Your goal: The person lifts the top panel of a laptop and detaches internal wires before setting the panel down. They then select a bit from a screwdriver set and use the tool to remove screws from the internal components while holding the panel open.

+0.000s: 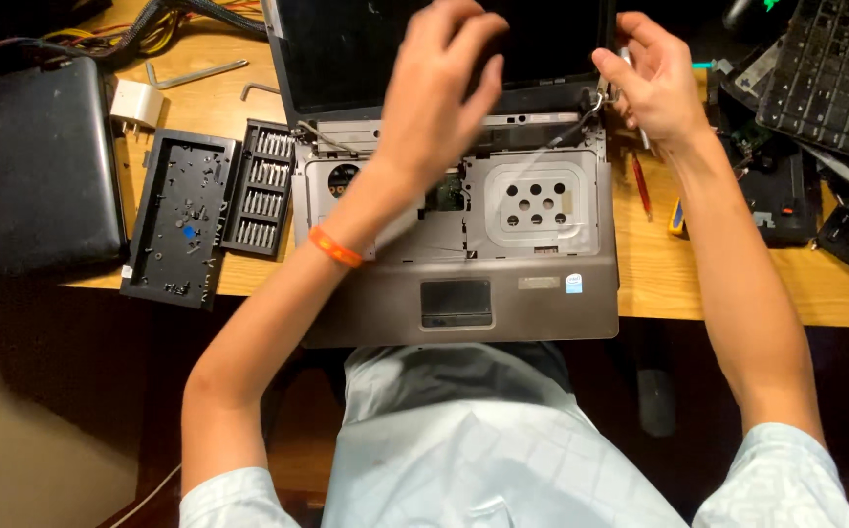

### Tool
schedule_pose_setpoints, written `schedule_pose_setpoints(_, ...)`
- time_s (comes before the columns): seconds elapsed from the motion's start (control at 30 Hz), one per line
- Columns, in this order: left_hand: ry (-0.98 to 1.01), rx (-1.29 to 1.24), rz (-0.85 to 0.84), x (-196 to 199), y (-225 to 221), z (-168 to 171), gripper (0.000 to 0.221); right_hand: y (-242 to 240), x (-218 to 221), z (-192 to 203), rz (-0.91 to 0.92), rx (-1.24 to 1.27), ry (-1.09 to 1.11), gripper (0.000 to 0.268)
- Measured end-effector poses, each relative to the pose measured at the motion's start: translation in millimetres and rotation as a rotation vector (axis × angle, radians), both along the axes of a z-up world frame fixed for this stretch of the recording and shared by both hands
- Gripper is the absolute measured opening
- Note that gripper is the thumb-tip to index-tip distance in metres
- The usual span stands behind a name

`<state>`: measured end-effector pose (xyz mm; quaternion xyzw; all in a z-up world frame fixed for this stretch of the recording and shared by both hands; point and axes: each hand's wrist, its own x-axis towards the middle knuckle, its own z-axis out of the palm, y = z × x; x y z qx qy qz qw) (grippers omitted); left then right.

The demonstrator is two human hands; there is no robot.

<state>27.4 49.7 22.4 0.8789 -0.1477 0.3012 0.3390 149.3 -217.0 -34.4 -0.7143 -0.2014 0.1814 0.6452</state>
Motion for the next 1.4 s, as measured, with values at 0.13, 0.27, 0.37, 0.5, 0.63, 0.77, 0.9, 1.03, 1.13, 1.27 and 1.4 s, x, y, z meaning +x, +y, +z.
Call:
schedule_pose_setpoints(0.13,-0.021,0.031,-0.066,9.1,1.4,2.8,0.028,6.3,-9.6,21.1,0.046,0.065,0.151,0.036)
schedule_pose_setpoints(0.27,0.085,0.04,-0.305,16.8,-29.4,-12.8,0.026,0.5,-6.3,17.9,0.04,0.006,0.181,0.034)
schedule_pose_setpoints(0.37,0.121,0.054,-0.368,19.5,-44.0,-16.6,0.021,-2.3,2.0,10.6,0.038,0.037,0.237,0.029)
schedule_pose_setpoints(0.5,0.107,0.108,-0.4,16.5,-41.8,-20.8,0.017,8.0,15.0,24.3,0.144,-0.141,0.151,0.028)
schedule_pose_setpoints(0.63,0.041,0.135,-0.415,15.0,-41.5,-31.3,0.022,14.6,29.9,13.5,0.181,-0.081,0.12,0.032)
schedule_pose_setpoints(0.77,0.064,0.128,-0.433,15.7,-44.8,-37.1,0.032,9.2,23.3,9.4,0.141,0.01,0.056,0.036)
schedule_pose_setpoints(0.9,0.022,0.177,-0.407,13.4,-43.4,-28.5,0.045,-2.2,20.4,-0.7,0.163,0.1,-0.106,0.03)
schedule_pose_setpoints(1.03,-0.041,0.222,-0.419,10.3,-43.1,-27.5,0.05,10.3,-0.1,34.2,0.136,0.098,-0.233,0.036)
schedule_pose_setpoints(1.13,-0.068,0.246,-0.414,9.9,-42.1,-25.2,0.049,13.1,-2.7,39.6,0.133,0.171,-0.245,0.035)
schedule_pose_setpoints(1.27,-0.074,0.269,-0.402,7.0,-38.9,-20.8,0.049,4.9,-5.4,40.6,0.034,0.042,-0.305,0.027)
schedule_pose_setpoints(1.4,-0.134,0.284,-0.353,3.2,-39.6,-35.5,0.045,-8.0,-10.1,40.0,-0.001,-0.198,-0.609,0.019)
